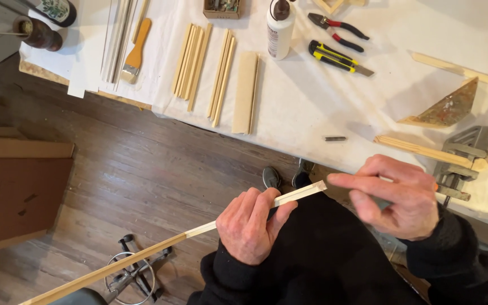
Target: The person applies wood glue to the end of a wooden strip, fits it into a mitered picture frame corner, and secures the corner in a corner clamp. They tighten the clamp with a screwdriver-like handle and tap the joint with a hammer to seat the mitered pieces together.
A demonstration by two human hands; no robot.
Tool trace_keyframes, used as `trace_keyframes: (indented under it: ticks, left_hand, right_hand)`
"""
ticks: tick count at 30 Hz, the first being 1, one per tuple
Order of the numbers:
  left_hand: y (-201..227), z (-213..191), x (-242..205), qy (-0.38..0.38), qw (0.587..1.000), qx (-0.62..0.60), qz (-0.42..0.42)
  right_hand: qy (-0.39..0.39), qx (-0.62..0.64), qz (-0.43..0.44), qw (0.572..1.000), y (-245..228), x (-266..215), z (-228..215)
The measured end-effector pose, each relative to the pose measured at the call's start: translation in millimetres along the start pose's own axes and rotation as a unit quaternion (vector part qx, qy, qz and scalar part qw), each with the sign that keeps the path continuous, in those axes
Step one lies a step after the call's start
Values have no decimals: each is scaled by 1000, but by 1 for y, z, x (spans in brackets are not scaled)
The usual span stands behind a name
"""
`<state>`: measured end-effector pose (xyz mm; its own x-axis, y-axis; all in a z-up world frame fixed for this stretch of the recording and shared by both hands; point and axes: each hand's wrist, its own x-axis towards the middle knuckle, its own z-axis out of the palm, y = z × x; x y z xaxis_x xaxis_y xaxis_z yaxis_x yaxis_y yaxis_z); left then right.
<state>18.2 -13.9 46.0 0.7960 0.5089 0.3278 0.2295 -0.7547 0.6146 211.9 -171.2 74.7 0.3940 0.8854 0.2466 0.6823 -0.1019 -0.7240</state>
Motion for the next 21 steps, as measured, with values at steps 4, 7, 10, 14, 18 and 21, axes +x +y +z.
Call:
trace_keyframes:
  ticks: [4,7,10,14,18,21]
  left_hand:
    - [1,-3,-1,-7,1000,4,-13]
    - [0,0,2,-2,1000,4,-5]
    - [0,-3,1,-2,1000,9,-13]
    - [0,-1,3,0,1000,6,0]
    - [1,-2,2,-4,1000,13,-13]
    - [0,-1,5,3,1000,5,0]
  right_hand:
    - [33,-5,37,999,0,-1,1]
    - [-11,23,-26,999,0,2,-1]
    - [16,21,-6,1000,-1,3,0]
    - [-5,28,-18,999,-3,3,-1]
    - [10,50,-9,999,-2,2,2]
    - [-17,52,-44,997,10,-3,7]
